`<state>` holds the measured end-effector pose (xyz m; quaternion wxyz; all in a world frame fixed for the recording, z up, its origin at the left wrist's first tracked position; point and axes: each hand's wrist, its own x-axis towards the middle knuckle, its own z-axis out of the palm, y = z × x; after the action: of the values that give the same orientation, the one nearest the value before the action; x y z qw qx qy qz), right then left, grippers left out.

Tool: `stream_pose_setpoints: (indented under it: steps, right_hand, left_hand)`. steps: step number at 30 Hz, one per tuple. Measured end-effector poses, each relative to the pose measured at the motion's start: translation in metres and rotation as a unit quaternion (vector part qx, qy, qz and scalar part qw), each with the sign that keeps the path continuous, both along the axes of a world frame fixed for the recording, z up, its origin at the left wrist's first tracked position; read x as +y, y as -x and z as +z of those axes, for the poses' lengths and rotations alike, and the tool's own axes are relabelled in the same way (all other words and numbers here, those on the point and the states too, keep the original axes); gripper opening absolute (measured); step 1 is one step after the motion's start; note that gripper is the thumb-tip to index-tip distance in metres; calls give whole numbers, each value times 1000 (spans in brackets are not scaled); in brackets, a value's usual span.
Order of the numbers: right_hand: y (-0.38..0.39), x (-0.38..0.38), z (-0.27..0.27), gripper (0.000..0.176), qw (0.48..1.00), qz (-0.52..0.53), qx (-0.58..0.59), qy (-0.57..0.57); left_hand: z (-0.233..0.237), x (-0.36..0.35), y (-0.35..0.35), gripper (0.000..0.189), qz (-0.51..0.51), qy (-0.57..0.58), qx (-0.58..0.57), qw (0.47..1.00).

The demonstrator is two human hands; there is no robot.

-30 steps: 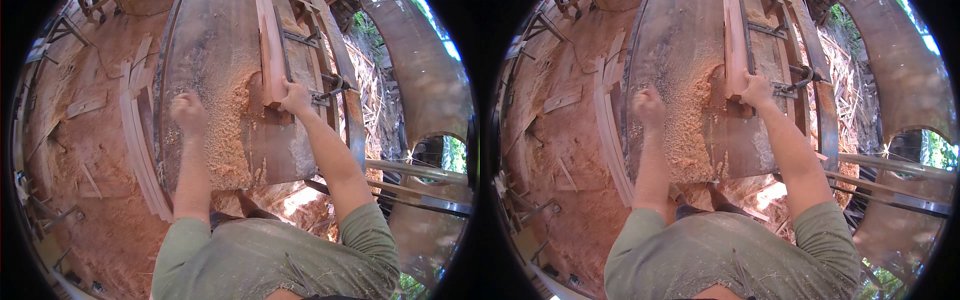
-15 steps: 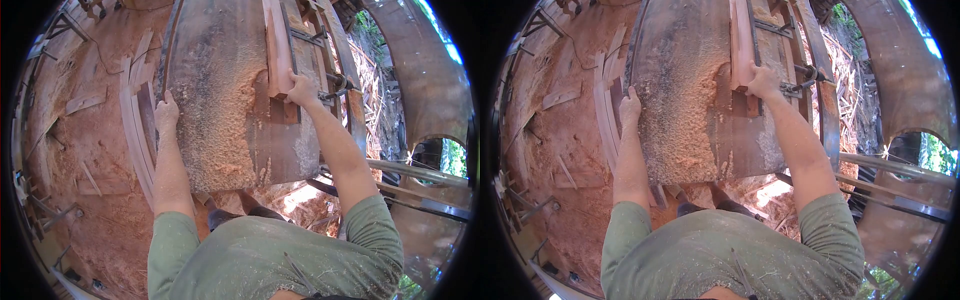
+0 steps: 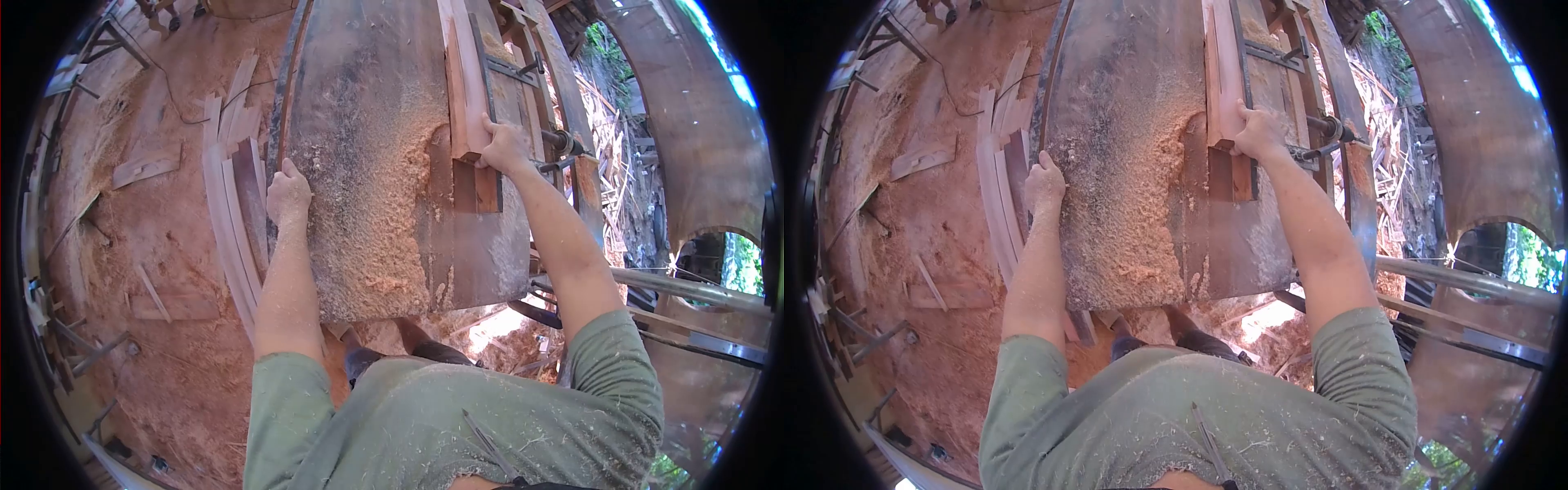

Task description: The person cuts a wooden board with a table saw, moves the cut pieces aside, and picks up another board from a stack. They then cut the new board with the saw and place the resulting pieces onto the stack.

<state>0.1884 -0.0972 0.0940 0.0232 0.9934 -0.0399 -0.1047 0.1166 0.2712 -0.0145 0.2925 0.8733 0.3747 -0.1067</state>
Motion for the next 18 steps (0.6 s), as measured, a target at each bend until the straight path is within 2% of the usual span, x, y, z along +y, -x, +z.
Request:
stream_pose_setpoints:
  steps: [7, 11, 13, 18]
  right_hand:
    - [-11, -2, 1, 103, 1000, 0, 3, 12]
    - [-18, -2, 1, 103, 1000, 6, 7, -3]
    - [-23, -4, 0, 102, 1000, 6, 15, 4]
    - [-33, -12, -13, 102, 1000, 16, 18, 7]
  left_hand:
    - [4, -5, -11, 69, -5, -3, 17, 1000]
    - [-15, -8, -28, 63, -10, -18, 18, 1000]
    - [0, -18, -22, 61, 32, -49, 7, 998]
    - [4, -19, -21, 60, 34, -55, 7, 998]
